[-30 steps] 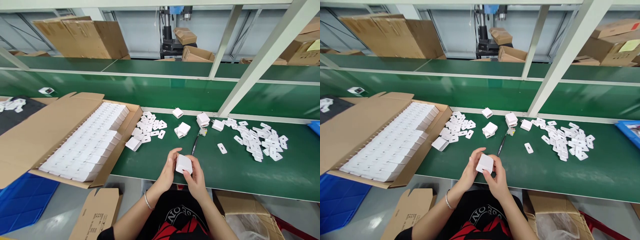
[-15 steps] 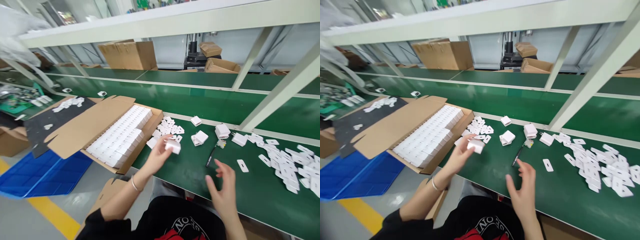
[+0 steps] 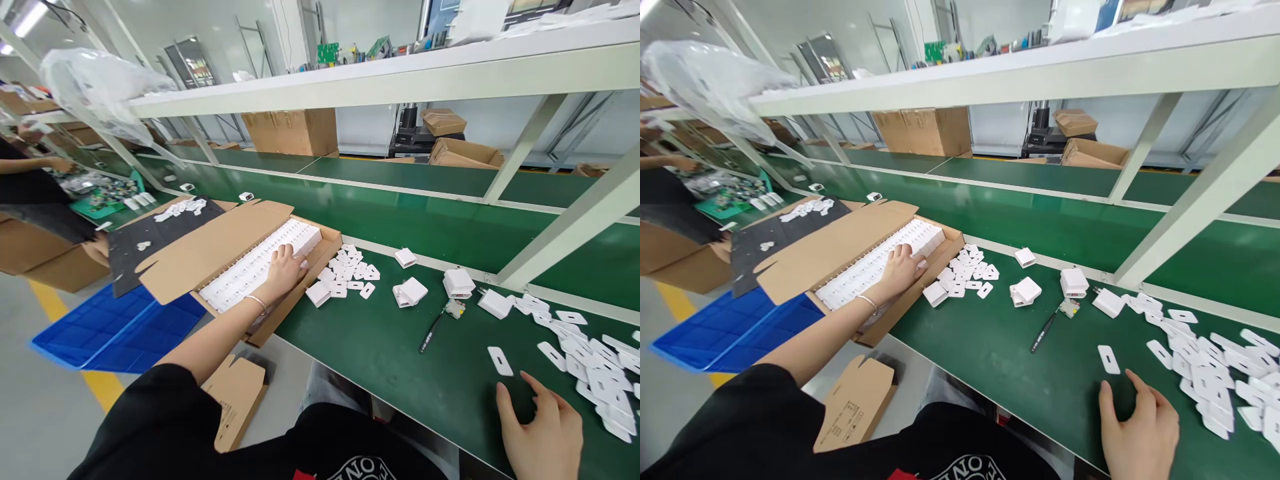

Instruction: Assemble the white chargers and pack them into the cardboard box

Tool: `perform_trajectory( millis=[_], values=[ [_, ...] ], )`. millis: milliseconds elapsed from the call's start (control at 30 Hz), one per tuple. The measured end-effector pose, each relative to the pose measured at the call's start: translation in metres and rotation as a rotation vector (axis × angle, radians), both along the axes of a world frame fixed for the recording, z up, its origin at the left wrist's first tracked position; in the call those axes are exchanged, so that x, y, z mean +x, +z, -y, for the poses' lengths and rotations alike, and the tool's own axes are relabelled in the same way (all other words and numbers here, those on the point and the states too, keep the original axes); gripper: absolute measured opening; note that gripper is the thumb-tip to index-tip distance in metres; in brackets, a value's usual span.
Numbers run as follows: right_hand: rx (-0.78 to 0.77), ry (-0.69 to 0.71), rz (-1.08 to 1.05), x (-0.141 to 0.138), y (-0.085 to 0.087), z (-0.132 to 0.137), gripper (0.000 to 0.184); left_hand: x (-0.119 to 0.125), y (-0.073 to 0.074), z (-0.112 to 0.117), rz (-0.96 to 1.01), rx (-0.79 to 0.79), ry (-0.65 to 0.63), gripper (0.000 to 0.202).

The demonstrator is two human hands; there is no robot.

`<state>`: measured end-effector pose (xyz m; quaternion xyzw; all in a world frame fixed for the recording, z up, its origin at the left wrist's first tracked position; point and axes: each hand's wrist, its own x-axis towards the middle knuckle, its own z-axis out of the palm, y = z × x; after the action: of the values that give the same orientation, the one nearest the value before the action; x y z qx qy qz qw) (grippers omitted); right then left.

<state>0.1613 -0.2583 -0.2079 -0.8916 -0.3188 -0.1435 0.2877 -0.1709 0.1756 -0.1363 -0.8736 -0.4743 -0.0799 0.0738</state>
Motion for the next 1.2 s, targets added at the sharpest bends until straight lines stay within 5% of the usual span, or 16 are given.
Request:
perform_trajectory(
  millis=[167, 333, 500, 633, 867, 1067, 1200],
  values=[
    [-0.102, -0.002, 0.14, -0.004, 0.005, -0.012, 0.081, 0.021, 0.018, 0.0, -0.057, 0.054, 0.002, 0.03],
    [-0.153, 0.007, 0.246, -0.006, 0.002, -0.016, 0.069, 0.103, 0.031, 0.018, 0.113, 0.087, -0.237, 0.037],
    [-0.025, 0.051, 0.167, 0.0, -0.004, -0.009, 0.069, 0.205, 0.007, 0.04, 0.203, -0.24, -0.472, 0.054],
    [0.04, 0.024, 0.05, 0.001, -0.006, -0.007, 0.075, 0.248, -0.013, 0.042, 0.269, -0.394, -0.552, 0.051],
    [0.077, 0.068, -0.084, -0.01, 0.001, -0.004, 0.069, 0.239, -0.006, 0.052, 0.538, -0.626, -0.612, 0.047],
    [0.177, 0.044, -0.154, -0.018, 0.013, -0.003, 0.07, 0.189, 0.034, 0.106, 0.991, -0.952, -0.664, 0.069],
    [0.349, -0.092, -0.4, -0.03, 0.024, -0.006, 0.066, 0.152, 0.06, 0.147, 1.035, -1.005, -0.688, 0.069]
  ],
)
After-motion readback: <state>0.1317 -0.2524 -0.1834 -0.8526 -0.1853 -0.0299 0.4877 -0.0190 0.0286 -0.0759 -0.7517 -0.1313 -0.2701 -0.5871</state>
